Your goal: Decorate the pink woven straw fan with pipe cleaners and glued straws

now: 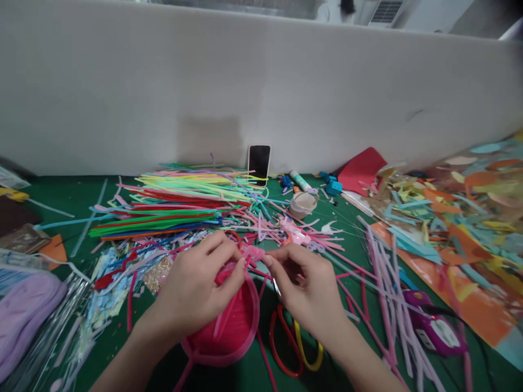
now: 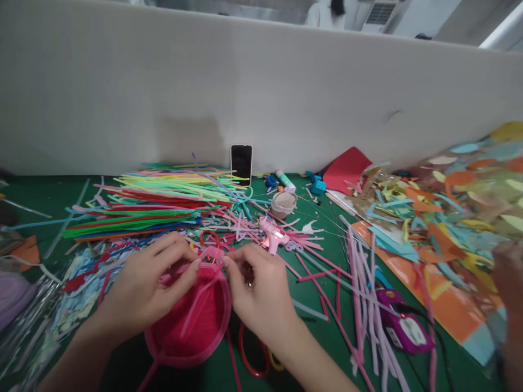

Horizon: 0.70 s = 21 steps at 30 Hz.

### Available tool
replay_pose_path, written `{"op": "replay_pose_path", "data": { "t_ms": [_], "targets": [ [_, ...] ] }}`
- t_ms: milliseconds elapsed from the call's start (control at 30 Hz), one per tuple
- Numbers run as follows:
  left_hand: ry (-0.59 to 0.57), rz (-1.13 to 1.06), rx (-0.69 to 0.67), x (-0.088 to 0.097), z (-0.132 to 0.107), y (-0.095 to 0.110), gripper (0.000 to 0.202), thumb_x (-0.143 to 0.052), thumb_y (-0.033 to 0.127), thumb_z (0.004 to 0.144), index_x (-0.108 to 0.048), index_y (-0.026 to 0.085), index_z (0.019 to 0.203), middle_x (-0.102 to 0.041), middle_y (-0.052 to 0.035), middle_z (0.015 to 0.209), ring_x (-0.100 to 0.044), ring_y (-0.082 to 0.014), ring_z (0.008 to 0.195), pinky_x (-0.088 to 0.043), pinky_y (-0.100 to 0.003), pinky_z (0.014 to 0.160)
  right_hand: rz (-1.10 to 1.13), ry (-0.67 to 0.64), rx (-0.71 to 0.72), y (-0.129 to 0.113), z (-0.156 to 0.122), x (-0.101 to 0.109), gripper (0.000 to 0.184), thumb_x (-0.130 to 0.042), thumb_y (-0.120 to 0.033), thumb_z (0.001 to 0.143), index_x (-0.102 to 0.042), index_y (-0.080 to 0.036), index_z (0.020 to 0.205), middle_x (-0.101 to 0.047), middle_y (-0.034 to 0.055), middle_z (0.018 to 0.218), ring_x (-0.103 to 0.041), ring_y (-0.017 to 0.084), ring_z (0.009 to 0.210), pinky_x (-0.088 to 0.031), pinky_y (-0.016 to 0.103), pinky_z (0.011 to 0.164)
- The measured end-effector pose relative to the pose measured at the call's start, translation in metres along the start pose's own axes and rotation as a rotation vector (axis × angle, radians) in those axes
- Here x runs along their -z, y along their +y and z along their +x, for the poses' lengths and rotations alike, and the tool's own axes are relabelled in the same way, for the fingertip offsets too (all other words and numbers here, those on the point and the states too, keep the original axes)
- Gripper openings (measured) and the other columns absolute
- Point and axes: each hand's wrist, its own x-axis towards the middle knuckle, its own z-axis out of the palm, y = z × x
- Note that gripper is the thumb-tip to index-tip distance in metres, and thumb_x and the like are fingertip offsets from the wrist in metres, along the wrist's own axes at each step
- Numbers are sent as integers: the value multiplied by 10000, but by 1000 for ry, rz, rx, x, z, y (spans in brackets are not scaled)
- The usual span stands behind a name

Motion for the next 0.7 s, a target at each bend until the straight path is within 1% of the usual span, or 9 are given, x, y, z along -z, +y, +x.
{"op": "replay_pose_path", "data": {
  "t_ms": [100, 167, 267, 400, 533, 700],
  "targets": [
    [33, -81, 4, -1, 0, 0, 138, -521, 137, 903, -565, 180, 778, -550, 9, 787, -532, -116, 714, -391, -231, 648, 59, 74, -17, -1, -2, -1, 165, -599, -272, 898, -651, -177, 774, -621, -6, 647, -520, 101, 530, -381, 214, 494],
    [26, -148, 14, -2, 2, -3, 150, -532, 136, 909, -582, 180, 775, -556, 14, 780, -532, -110, 717, -396, -221, 652, 81, 103, -26, -1, -2, 0, 166, -606, -285, 898, -658, -180, 781, -616, -10, 642, -517, 100, 529, -382, 214, 491],
    [-3, -229, 21, -5, 5, -9, 148, -559, 158, 918, -611, 185, 783, -576, 21, 773, -537, -106, 716, -407, -218, 668, 131, 112, -45, -2, -2, 1, 175, -613, -297, 894, -654, -180, 770, -606, -10, 633, -516, 103, 532, -386, 214, 484],
    [-41, -264, 41, -7, 8, -15, 148, -577, 184, 924, -629, 182, 786, -611, 14, 791, -558, -116, 747, -415, -230, 693, 188, 80, -91, -4, -1, 2, 204, -618, -326, 887, -648, -174, 754, -585, -7, 615, -496, 107, 524, -371, 218, 467],
    [-34, -293, 34, -7, 9, -16, 136, -587, 194, 923, -639, 178, 799, -633, 1, 812, -577, -128, 771, -432, -240, 721, 237, 26, -141, -5, -1, 4, 227, -620, -354, 882, -642, -169, 752, -560, -7, 603, -456, 104, 505, -336, 224, 447],
    [-25, -306, 32, -7, 10, -17, 117, -599, 178, 912, -653, 184, 808, -644, 2, 827, -590, -127, 786, -440, -237, 727, 268, -7, -124, -6, 0, 5, 214, -621, -349, 884, -655, -171, 770, -578, 3, 631, -478, 111, 535, -357, 228, 469]
  ]
}}
